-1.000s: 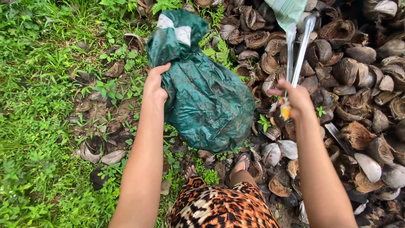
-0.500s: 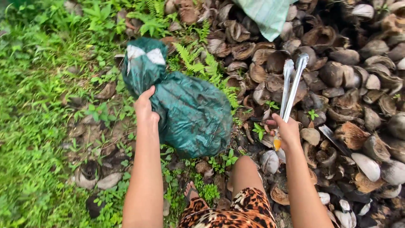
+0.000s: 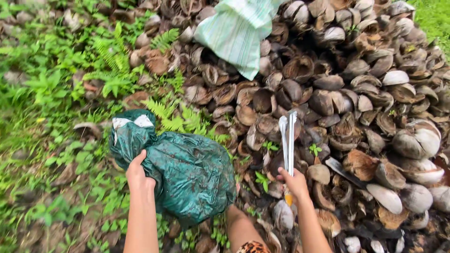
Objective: Picking up plastic waste and other debris from a large pile of coconut husks using a grabber tool and collecting it in a sack.
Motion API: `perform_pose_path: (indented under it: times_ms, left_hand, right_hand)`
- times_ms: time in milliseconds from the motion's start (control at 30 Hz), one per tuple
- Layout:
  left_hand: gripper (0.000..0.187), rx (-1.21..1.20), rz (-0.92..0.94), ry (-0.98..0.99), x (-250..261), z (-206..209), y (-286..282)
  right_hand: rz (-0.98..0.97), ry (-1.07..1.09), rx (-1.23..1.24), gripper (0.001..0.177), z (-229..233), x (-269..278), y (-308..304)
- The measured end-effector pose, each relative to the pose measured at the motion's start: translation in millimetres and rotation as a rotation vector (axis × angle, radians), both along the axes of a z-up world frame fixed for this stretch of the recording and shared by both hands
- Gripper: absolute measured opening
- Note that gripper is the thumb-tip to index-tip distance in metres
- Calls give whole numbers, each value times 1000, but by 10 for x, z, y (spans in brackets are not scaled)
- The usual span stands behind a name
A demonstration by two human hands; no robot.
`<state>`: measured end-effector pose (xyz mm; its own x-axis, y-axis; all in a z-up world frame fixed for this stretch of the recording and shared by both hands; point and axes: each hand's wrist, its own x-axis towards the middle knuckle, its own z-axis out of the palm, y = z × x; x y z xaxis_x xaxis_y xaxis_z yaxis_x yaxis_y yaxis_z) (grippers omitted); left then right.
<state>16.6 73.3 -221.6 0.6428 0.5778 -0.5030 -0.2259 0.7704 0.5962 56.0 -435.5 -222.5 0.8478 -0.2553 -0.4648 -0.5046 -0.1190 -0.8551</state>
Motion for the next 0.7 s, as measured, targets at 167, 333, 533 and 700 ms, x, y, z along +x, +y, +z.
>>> perform_pose_path:
  times_ms: [167, 333, 533, 700]
  left_hand:
    - [40, -1, 4, 13, 1025, 181, -234]
    - [40, -17, -70, -91, 1892, 457, -311]
    - [38, -1, -28, -178, 2519, 962, -148]
    - [36, 13, 24, -255, 2900, 1120, 104]
  right_hand:
    - [9, -8, 75, 33, -387, 876, -56]
    - [19, 70, 59, 32, -175, 1849, -23]
    - [92, -34, 38, 30, 119, 2550, 1]
    - [77, -18, 32, 28, 133, 2728, 130]
